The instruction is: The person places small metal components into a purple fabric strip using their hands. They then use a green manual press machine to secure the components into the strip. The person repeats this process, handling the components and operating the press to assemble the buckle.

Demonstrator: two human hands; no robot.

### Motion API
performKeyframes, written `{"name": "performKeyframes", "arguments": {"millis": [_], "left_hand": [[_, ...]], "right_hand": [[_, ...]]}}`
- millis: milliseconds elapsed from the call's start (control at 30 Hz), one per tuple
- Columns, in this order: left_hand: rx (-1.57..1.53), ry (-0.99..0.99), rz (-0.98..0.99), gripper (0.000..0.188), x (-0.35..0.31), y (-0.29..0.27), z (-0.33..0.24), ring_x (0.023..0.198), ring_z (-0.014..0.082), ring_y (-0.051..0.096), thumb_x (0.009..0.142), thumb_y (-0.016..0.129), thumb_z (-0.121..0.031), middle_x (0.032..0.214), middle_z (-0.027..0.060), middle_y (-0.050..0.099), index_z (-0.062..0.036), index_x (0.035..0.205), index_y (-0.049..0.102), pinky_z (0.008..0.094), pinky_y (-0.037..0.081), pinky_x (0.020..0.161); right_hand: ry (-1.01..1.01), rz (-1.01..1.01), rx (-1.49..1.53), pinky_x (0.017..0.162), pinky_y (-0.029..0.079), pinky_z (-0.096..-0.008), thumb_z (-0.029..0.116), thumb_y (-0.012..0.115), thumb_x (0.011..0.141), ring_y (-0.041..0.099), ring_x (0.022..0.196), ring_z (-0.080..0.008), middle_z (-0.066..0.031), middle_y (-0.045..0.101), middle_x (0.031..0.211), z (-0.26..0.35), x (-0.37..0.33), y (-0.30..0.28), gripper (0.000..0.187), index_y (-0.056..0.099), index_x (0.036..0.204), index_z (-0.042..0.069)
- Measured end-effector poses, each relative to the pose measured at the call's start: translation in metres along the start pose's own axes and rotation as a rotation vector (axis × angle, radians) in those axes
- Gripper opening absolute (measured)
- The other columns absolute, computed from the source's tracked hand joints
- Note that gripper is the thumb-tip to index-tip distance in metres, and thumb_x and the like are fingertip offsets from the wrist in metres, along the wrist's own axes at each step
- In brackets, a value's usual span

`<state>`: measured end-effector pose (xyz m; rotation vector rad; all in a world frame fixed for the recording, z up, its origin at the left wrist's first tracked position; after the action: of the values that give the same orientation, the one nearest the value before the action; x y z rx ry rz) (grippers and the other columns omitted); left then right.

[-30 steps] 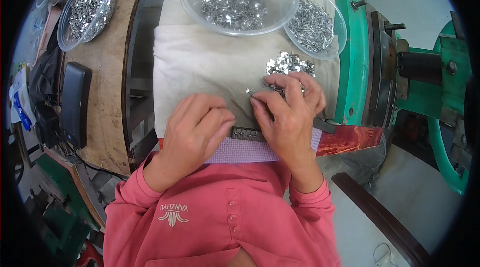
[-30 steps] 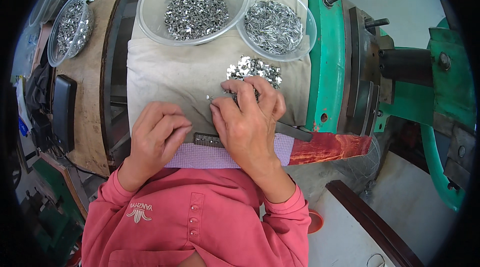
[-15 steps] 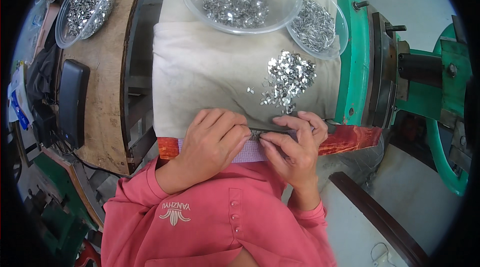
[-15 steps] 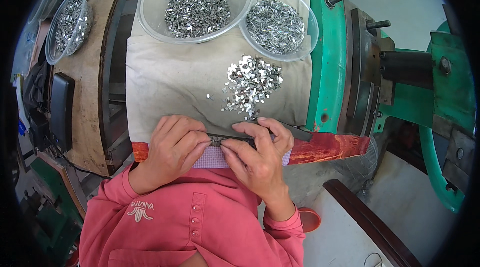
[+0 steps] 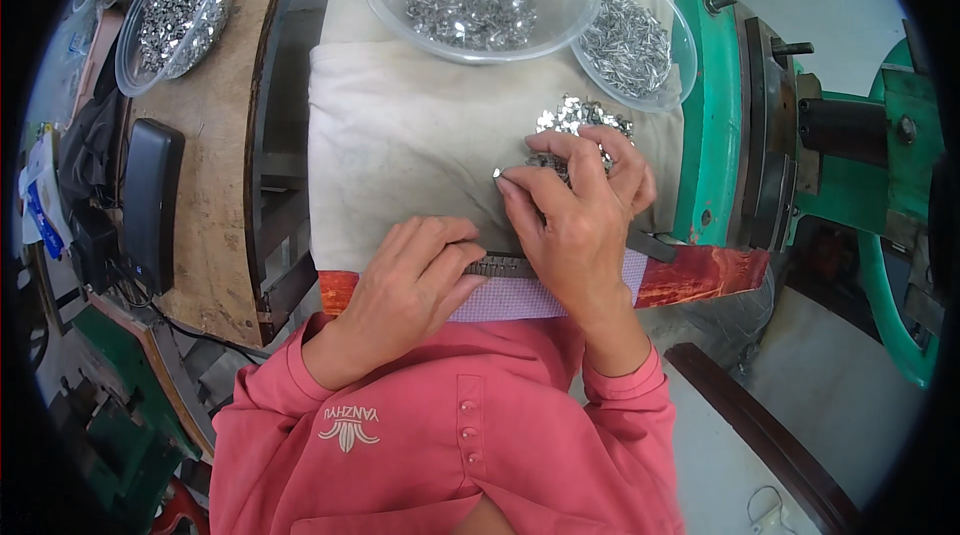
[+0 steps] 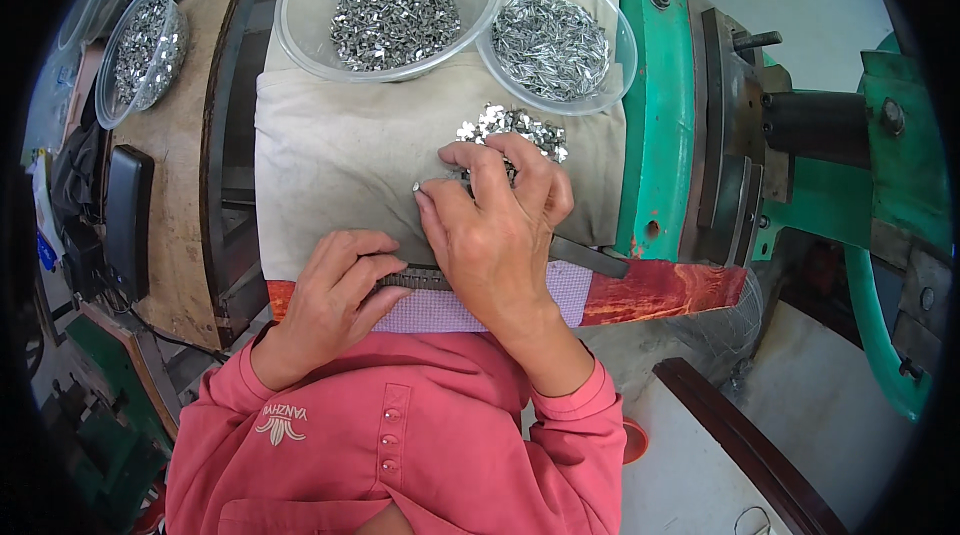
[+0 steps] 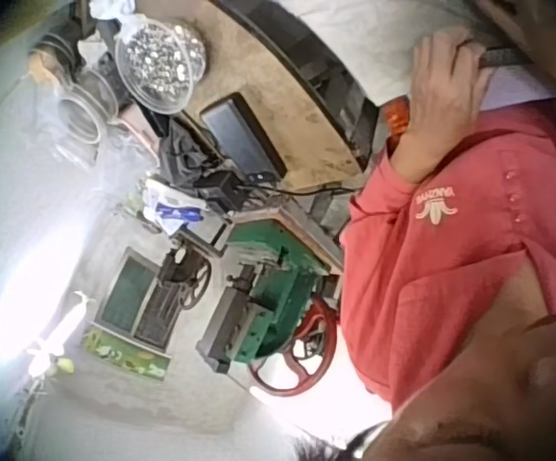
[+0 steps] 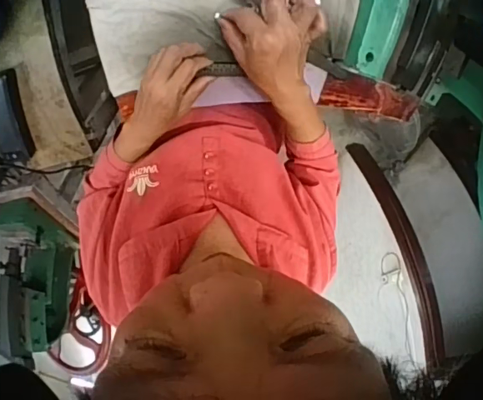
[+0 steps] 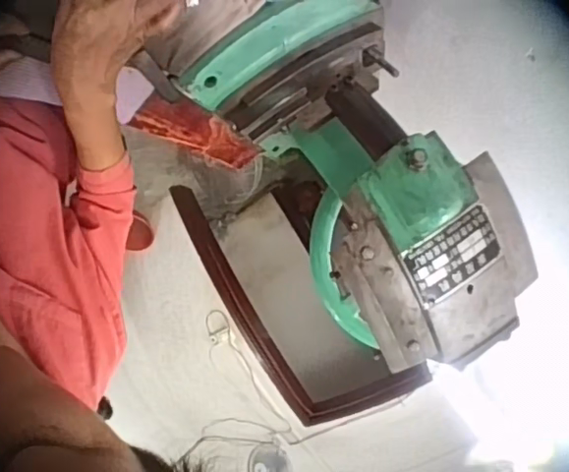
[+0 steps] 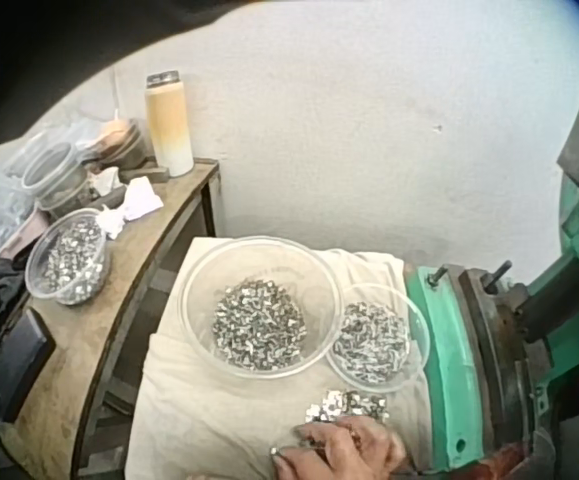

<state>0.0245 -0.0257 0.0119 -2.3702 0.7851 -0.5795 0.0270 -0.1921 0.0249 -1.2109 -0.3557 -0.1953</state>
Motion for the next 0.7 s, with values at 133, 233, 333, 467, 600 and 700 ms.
{"name": "performKeyframes", "arguments": {"millis": [133,233,333,467,600,700], "left_hand": [[-0.016,-0.008,0.004,0.033,0.0,-0.004,-0.001,0.093,0.0294,0.06,0.072,0.08,-0.007,0.109,0.0106,0.061,-0.0032,0.101,0.065,0.0387,0.048,0.08],[-0.004,0.015,0.004,0.035,0.001,-0.002,-0.003,0.091,0.0292,0.061,0.07,0.082,-0.009,0.106,0.0103,0.062,-0.0045,0.1,0.065,0.0393,0.047,0.078],[0.014,0.036,-0.008,0.035,0.003,0.001,-0.005,0.09,0.0289,0.062,0.069,0.084,-0.01,0.104,0.0106,0.063,-0.0054,0.099,0.066,0.0399,0.047,0.076],[-0.027,-0.002,-0.041,0.033,0.005,0.002,-0.005,0.09,0.0292,0.062,0.07,0.083,-0.008,0.103,0.0113,0.064,-0.0045,0.098,0.065,0.0394,0.048,0.075],[-0.047,-0.024,-0.064,0.025,0.0,-0.005,0.001,0.088,0.0298,0.063,0.072,0.08,-0.004,0.103,0.0121,0.064,-0.0025,0.093,0.065,0.0386,0.05,0.074],[-0.036,0.001,-0.056,0.021,-0.002,-0.007,0.002,0.086,0.0301,0.063,0.074,0.078,-0.002,0.104,0.0122,0.063,-0.0015,0.09,0.064,0.0386,0.051,0.073]], "right_hand": [[0.023,0.014,0.049,0.099,0.027,-0.0444,0.016,0.081,0.07,0.047,0.12,-0.0265,0.0031,0.065,0.111,-0.003,-0.001,-0.005,0.015,0.073,0.082,0.016],[0.045,-0.009,0.118,0.1,0.027,-0.043,0.016,0.082,0.068,0.047,0.12,-0.0278,0.0036,0.066,0.109,-0.008,-0.012,-0.021,0.016,0.072,0.081,0.017],[0.069,0.006,0.156,0.101,0.028,-0.0414,0.015,0.083,0.067,0.046,0.119,-0.0284,0.0042,0.067,0.109,-0.008,-0.033,-0.034,0.017,0.072,0.08,0.017],[0.076,0.084,0.108,0.1,0.028,-0.0404,0.019,0.084,0.067,0.046,0.118,-0.0276,0.005,0.067,0.109,-0.003,-0.058,-0.037,0.016,0.075,0.081,0.02],[0.084,0.106,0.114,0.1,0.028,-0.0403,0.021,0.084,0.069,0.047,0.118,-0.0269,0.0055,0.067,0.109,-0.004,-0.059,-0.035,0.016,0.076,0.083,0.021],[0.093,0.066,0.111,0.1,0.028,-0.0406,0.02,0.084,0.07,0.047,0.118,-0.0274,0.0055,0.067,0.108,-0.008,-0.048,-0.032,0.016,0.077,0.085,0.021]]}}
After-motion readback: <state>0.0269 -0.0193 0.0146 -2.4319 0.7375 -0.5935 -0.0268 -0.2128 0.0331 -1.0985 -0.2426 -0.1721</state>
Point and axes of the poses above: each hand's wrist, its own x-axis towards the middle knuckle, its own y-axis out of the palm, z = x × y, the point moved 4 cm from there along x, towards the middle knuckle
